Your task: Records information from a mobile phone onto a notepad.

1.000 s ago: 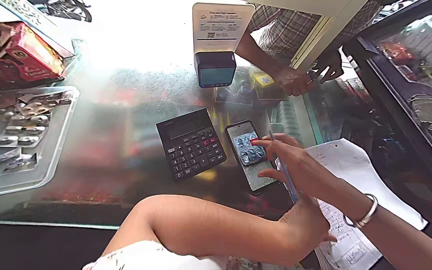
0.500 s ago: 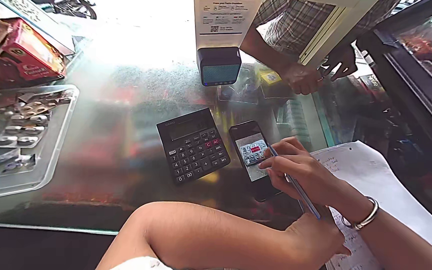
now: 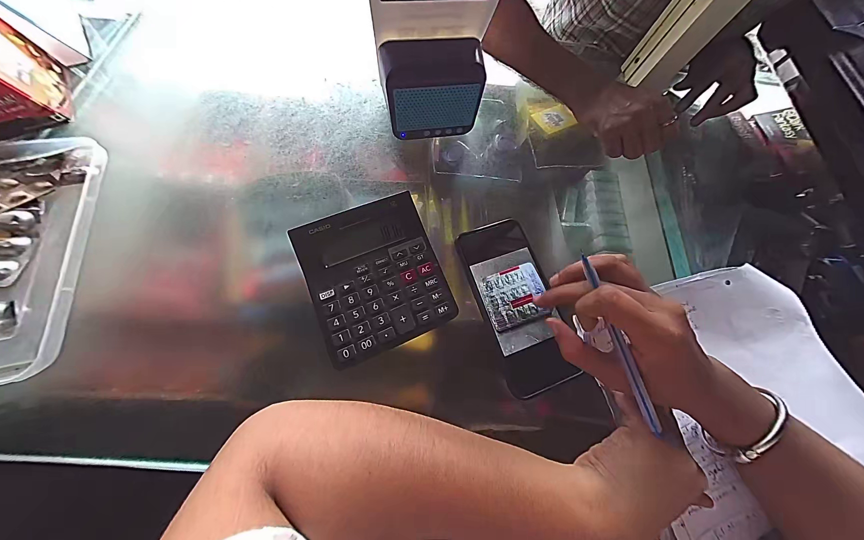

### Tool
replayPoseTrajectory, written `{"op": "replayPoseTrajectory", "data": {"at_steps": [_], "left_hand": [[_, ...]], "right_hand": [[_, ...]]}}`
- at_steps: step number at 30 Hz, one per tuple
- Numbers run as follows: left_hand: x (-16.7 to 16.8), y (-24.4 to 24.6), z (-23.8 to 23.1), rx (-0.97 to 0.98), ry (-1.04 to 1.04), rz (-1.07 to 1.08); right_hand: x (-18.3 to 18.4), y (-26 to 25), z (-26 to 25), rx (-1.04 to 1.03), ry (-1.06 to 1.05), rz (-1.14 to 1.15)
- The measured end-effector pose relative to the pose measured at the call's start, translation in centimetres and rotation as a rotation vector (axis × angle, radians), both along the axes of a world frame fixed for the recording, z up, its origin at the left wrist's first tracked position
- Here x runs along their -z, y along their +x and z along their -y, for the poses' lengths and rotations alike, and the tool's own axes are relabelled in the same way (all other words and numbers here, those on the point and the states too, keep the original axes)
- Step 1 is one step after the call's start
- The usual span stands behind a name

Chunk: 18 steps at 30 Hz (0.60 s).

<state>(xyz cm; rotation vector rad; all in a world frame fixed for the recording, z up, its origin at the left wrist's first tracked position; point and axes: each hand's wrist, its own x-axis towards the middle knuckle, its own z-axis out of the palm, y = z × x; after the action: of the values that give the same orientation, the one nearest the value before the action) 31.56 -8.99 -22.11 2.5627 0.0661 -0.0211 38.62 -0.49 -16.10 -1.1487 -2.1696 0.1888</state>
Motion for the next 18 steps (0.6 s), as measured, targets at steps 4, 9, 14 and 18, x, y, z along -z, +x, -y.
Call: {"op": "replayPoseTrajectory", "data": {"at_steps": [4, 9, 14, 18], "left_hand": [[1.5, -1.1, 0.7, -0.378, 0.148, 0.525], [-9.4, -8.0, -6.2, 0.127, 0.161, -0.160], [-8.4, -7.3, -5.6, 0.110, 0.226, -0.114], [2.4, -6.5, -1.2, -0.643, -0.315, 0.492]], "right_hand": [[0.8, -0.9, -0.3, 0.037, -0.082, 0.030], [0.8, -1.1, -0.4, 0.107, -0.130, 0.104], [0.4, -0.5, -0.1, 0.148, -0.173, 0.127], [0.4, -0.1, -0.3, 0.125, -0.168, 0.116]]}}
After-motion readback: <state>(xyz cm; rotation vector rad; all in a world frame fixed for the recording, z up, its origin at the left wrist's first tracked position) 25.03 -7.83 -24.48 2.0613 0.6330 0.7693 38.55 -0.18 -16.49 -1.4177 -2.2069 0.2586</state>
